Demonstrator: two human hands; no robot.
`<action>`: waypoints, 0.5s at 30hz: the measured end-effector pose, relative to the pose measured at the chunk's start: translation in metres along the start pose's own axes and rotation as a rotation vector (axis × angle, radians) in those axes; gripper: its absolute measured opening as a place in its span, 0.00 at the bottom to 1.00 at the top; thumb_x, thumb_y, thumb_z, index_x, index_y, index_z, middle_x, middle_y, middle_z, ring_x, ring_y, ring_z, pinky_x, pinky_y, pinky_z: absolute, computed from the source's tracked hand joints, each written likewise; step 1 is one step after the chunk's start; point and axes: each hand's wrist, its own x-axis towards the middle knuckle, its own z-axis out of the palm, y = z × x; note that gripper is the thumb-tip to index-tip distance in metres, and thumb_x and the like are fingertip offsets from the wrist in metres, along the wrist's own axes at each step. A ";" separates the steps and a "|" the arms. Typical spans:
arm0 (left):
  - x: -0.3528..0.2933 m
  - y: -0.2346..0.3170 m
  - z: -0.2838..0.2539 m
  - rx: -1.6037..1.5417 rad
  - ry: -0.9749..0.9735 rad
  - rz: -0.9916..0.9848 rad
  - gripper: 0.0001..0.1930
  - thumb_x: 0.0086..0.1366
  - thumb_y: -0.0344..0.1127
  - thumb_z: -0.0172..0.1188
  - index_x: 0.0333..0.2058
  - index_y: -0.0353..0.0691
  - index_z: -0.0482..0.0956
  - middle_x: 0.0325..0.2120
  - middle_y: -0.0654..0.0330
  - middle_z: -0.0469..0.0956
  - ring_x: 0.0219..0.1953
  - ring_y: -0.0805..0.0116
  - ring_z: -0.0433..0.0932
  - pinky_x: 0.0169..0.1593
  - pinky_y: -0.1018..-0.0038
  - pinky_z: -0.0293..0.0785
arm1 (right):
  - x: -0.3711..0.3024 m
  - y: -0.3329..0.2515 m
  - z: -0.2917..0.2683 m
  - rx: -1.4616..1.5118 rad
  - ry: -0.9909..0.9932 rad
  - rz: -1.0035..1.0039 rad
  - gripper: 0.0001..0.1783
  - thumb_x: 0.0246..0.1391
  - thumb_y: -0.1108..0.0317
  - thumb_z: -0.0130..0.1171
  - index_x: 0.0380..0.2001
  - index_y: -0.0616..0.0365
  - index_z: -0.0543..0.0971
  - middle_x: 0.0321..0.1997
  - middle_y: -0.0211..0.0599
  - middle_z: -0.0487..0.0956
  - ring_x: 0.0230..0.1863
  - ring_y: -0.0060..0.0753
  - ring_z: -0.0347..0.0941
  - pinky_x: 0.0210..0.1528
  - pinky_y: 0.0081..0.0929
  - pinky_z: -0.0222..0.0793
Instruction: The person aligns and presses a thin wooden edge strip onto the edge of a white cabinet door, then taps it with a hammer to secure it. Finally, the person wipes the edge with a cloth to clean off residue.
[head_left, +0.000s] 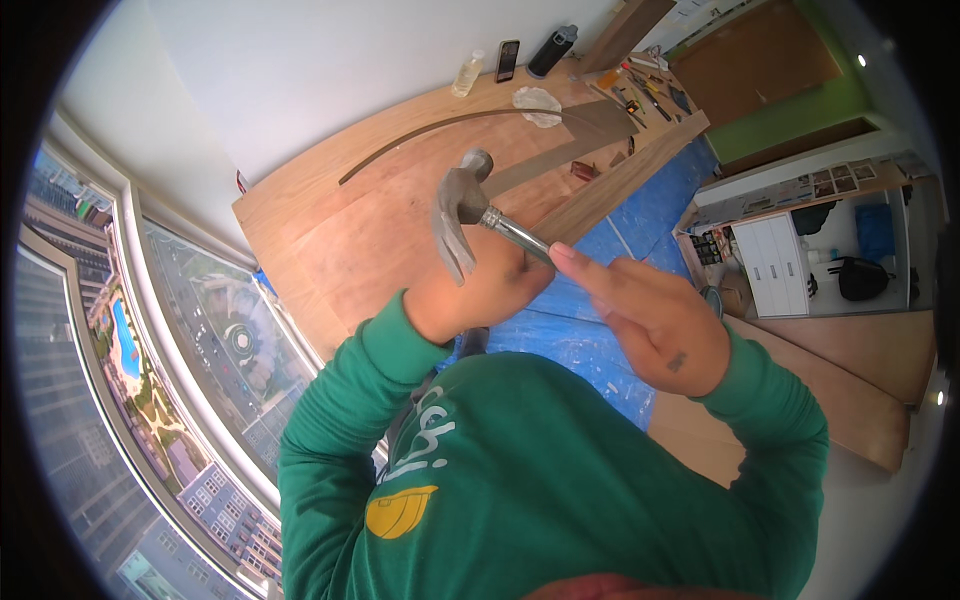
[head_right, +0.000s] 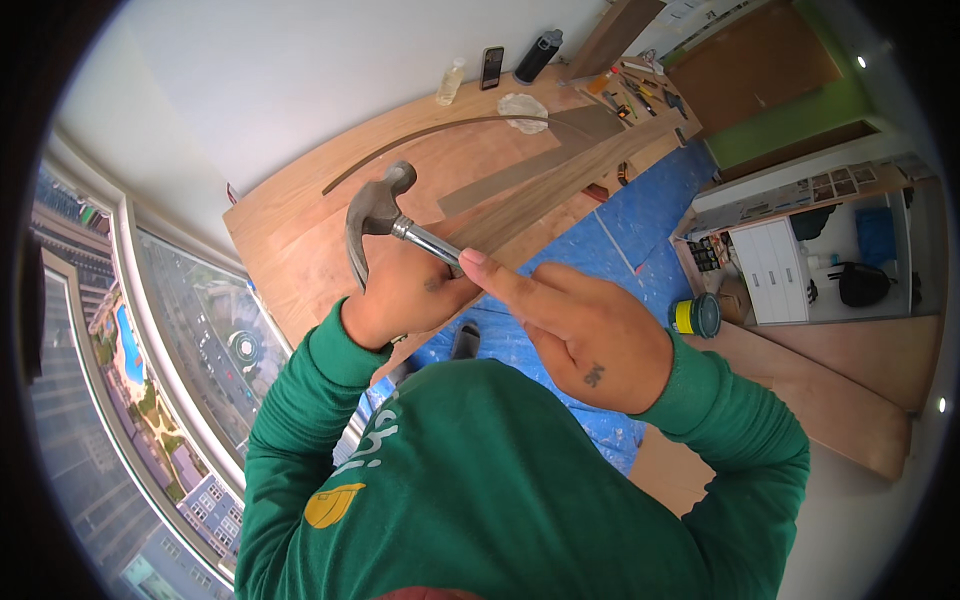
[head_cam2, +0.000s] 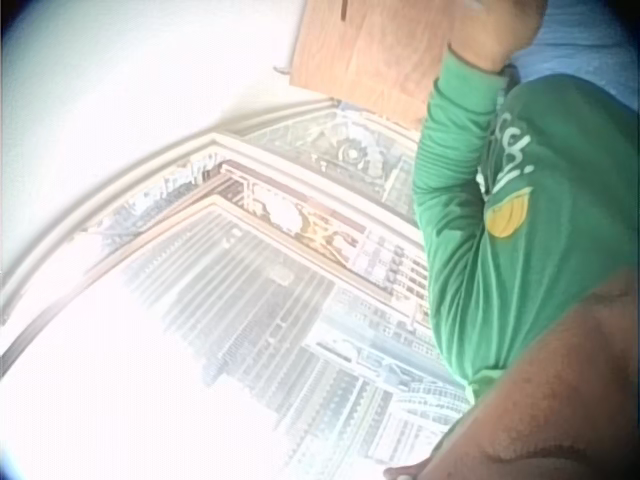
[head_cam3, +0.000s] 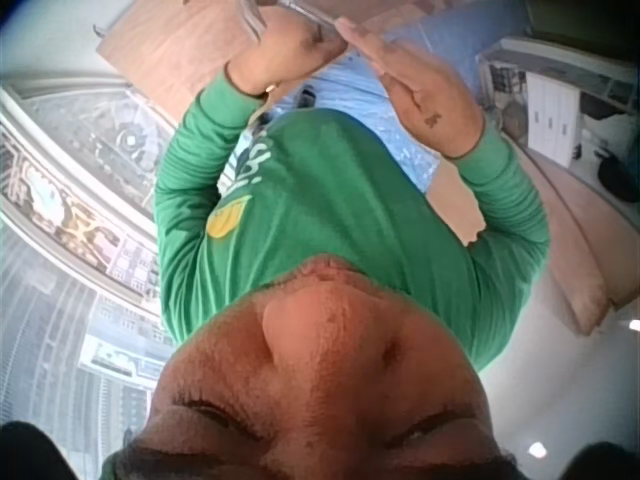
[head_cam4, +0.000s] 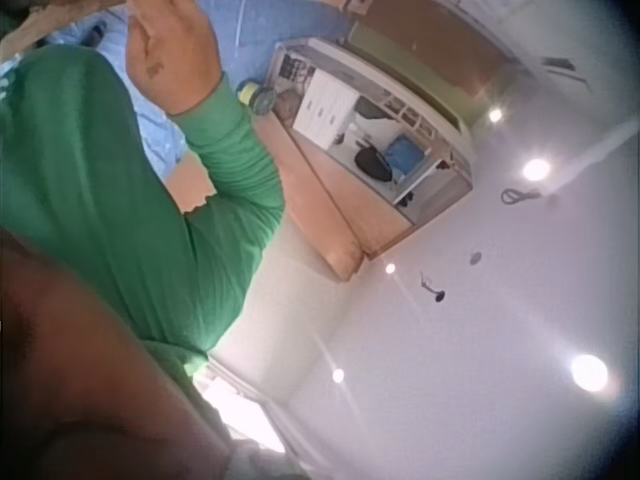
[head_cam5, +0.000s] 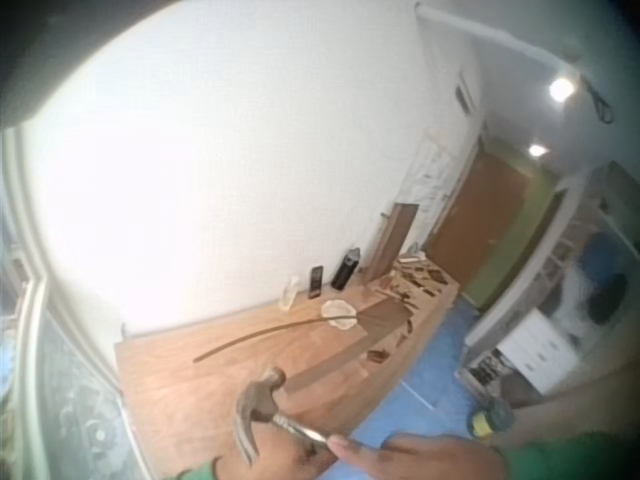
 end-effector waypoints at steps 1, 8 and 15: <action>-0.002 -0.004 0.001 0.046 -0.019 -0.003 0.06 0.59 0.31 0.68 0.30 0.35 0.82 0.19 0.53 0.78 0.23 0.55 0.78 0.28 0.61 0.71 | 0.000 0.002 0.000 0.006 0.007 0.002 0.40 0.57 0.88 0.51 0.73 0.56 0.68 0.33 0.47 0.75 0.32 0.47 0.71 0.40 0.35 0.73; 0.000 0.001 -0.001 -0.058 -0.047 -0.074 0.05 0.61 0.28 0.66 0.35 0.34 0.81 0.24 0.52 0.79 0.26 0.57 0.78 0.31 0.63 0.73 | 0.005 0.003 -0.014 -0.032 -0.054 0.102 0.41 0.57 0.88 0.50 0.74 0.55 0.67 0.31 0.47 0.74 0.31 0.46 0.71 0.40 0.36 0.72; 0.000 0.008 -0.001 -0.102 -0.101 -0.066 0.42 0.57 0.25 0.64 0.72 0.42 0.64 0.29 0.43 0.81 0.30 0.47 0.83 0.38 0.57 0.78 | 0.001 0.055 -0.028 -0.146 0.090 0.106 0.40 0.62 0.83 0.51 0.77 0.47 0.64 0.29 0.45 0.75 0.29 0.43 0.71 0.37 0.36 0.73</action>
